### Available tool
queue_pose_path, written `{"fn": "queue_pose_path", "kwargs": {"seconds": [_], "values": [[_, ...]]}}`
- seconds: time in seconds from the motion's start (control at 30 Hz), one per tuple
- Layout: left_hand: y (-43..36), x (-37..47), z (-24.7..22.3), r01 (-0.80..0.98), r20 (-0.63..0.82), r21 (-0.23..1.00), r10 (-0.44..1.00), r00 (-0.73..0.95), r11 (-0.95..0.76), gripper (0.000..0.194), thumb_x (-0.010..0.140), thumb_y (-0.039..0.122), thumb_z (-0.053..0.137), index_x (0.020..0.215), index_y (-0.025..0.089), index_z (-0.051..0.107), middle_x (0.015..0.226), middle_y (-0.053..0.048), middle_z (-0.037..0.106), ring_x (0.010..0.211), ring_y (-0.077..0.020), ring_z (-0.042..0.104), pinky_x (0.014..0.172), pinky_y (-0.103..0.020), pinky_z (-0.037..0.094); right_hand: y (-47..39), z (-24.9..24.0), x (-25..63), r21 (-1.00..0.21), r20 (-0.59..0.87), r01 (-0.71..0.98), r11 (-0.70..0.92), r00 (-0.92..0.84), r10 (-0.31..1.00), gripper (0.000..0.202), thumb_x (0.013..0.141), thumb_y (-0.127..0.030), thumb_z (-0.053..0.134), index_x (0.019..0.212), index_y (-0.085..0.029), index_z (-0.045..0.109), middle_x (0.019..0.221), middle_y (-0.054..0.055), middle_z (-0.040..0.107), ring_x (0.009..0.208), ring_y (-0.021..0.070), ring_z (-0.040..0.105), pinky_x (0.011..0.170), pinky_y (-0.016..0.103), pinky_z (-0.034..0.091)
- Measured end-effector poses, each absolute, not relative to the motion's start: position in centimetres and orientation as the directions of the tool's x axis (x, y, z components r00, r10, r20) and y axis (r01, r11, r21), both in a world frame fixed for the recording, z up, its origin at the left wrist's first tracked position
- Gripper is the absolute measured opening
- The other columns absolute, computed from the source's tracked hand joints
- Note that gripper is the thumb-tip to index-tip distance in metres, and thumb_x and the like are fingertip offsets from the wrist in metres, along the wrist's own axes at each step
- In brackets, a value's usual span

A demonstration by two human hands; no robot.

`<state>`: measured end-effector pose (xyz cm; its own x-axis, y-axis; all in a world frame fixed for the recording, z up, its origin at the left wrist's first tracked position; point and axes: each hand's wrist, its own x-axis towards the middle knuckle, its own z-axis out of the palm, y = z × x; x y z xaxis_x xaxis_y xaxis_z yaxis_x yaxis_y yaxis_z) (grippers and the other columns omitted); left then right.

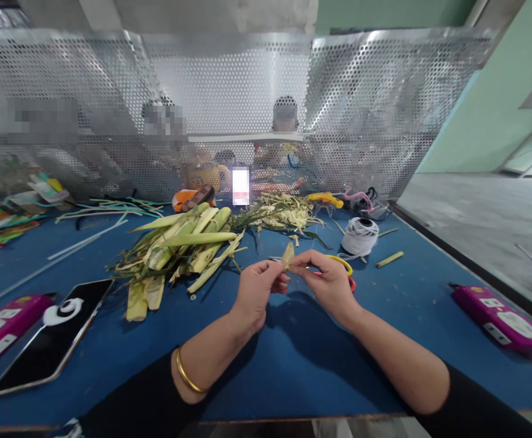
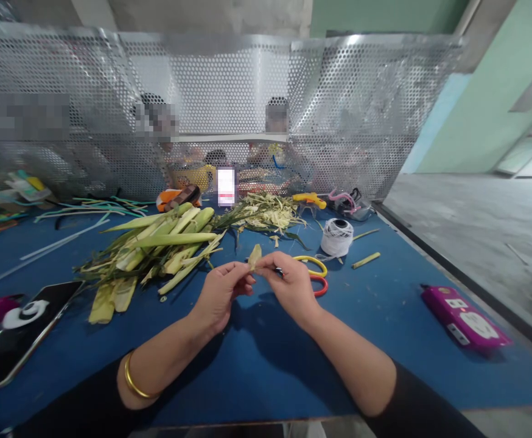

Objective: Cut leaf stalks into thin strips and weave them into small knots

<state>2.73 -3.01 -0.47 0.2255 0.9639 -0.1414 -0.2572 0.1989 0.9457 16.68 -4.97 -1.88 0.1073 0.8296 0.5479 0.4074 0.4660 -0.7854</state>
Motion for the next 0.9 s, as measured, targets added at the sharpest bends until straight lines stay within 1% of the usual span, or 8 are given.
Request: {"fn": "queue_pose_path", "kwargs": {"seconds": [0.1,0.2,0.3,0.4,0.57,0.67,0.77,0.9], "values": [[-3.1,2.6,-0.3,-0.278,-0.162,0.931,0.95,0.267,0.237,0.015,0.059,0.028,0.07,0.062,0.014,0.065,0.059,-0.001,0.063,0.053,-0.0087,0.054,0.054,-0.02,0.047,-4.9,-1.9,16.9,-0.763,0.575,0.402,0.506,0.066,0.816,0.008,0.08,-0.024,0.062,0.073,-0.023,0.065,0.073,0.001,0.068,0.071,0.0173,0.061,0.07,0.03,0.046],[-3.0,2.5,-0.2,-0.266,-0.159,0.935,0.947,0.278,0.235,0.018,0.057,0.03,0.073,0.064,0.015,0.067,0.061,-0.002,0.063,0.055,-0.0102,0.055,0.053,-0.021,0.048,-4.8,-1.9,16.9,-0.767,0.573,0.376,0.519,0.039,0.819,0.009,0.08,-0.022,0.062,0.072,-0.023,0.065,0.074,0.001,0.067,0.074,0.0176,0.061,0.072,0.031,0.047],[-3.0,2.6,-0.4,-0.238,-0.119,0.955,0.964,0.238,0.177,0.023,0.057,0.034,0.075,0.061,0.015,0.065,0.059,-0.001,0.063,0.053,-0.0095,0.054,0.055,-0.023,0.048,-4.9,-1.7,16.7,-0.788,0.556,0.348,0.508,0.046,0.83,0.009,0.078,-0.022,0.062,0.07,-0.023,0.064,0.075,0.002,0.067,0.075,0.0184,0.061,0.073,0.032,0.047],[-3.0,2.9,-0.8,-0.249,-0.081,0.961,0.982,0.172,0.123,0.02,0.059,0.033,0.074,0.061,0.015,0.065,0.059,0.0,0.063,0.053,-0.0089,0.054,0.059,-0.023,0.049,-5.0,-1.7,16.3,-0.826,0.523,0.305,0.474,0.103,0.846,0.007,0.075,-0.023,0.064,0.069,-0.022,0.063,0.075,0.002,0.067,0.077,0.0191,0.06,0.074,0.033,0.047],[-3.2,3.2,-1.2,-0.234,-0.004,0.972,0.994,0.11,0.03,0.012,0.062,0.027,0.07,0.061,0.016,0.065,0.057,0.002,0.062,0.053,-0.0089,0.053,0.058,-0.022,0.047,-5.1,-1.7,15.9,-0.907,0.384,0.258,0.334,0.178,0.906,0.01,0.073,-0.026,0.065,0.065,-0.02,0.061,0.064,-0.001,0.061,0.062,0.0149,0.054,0.063,0.028,0.042],[-3.1,3.2,-1.2,-0.181,0.044,0.983,0.994,0.101,-0.025,0.011,0.064,0.026,0.068,0.06,0.016,0.065,0.057,0.002,0.062,0.055,-0.0098,0.054,0.059,-0.022,0.046,-5.0,-1.9,16.0,-0.934,0.323,0.224,0.277,0.2,0.925,0.011,0.072,-0.027,0.066,0.067,-0.02,0.06,0.063,-0.001,0.061,0.061,0.0144,0.052,0.061,0.028,0.041],[-3.0,3.0,-1.4,-0.126,0.085,0.989,0.99,0.111,-0.071,0.012,0.065,0.027,0.067,0.061,0.016,0.066,0.059,0.001,0.063,0.057,-0.0114,0.055,0.06,-0.023,0.047,-4.9,-2.1,16.0,-0.955,0.282,0.161,0.248,0.234,0.93,0.014,0.069,-0.029,0.068,0.067,-0.02,0.057,0.062,-0.002,0.059,0.058,0.0135,0.05,0.057,0.027,0.041],[-3.0,3.0,-1.4,-0.062,0.111,0.993,0.983,0.149,-0.103,0.012,0.065,0.028,0.068,0.066,0.016,0.068,0.063,-0.001,0.065,0.059,-0.0125,0.057,0.061,-0.024,0.047,-4.6,-2.2,16.0,-0.961,0.275,0.077,0.264,0.264,0.924,0.019,0.065,-0.028,0.069,0.068,-0.021,0.051,0.058,-0.005,0.053,0.055,0.0122,0.048,0.053,0.026,0.039]]}}
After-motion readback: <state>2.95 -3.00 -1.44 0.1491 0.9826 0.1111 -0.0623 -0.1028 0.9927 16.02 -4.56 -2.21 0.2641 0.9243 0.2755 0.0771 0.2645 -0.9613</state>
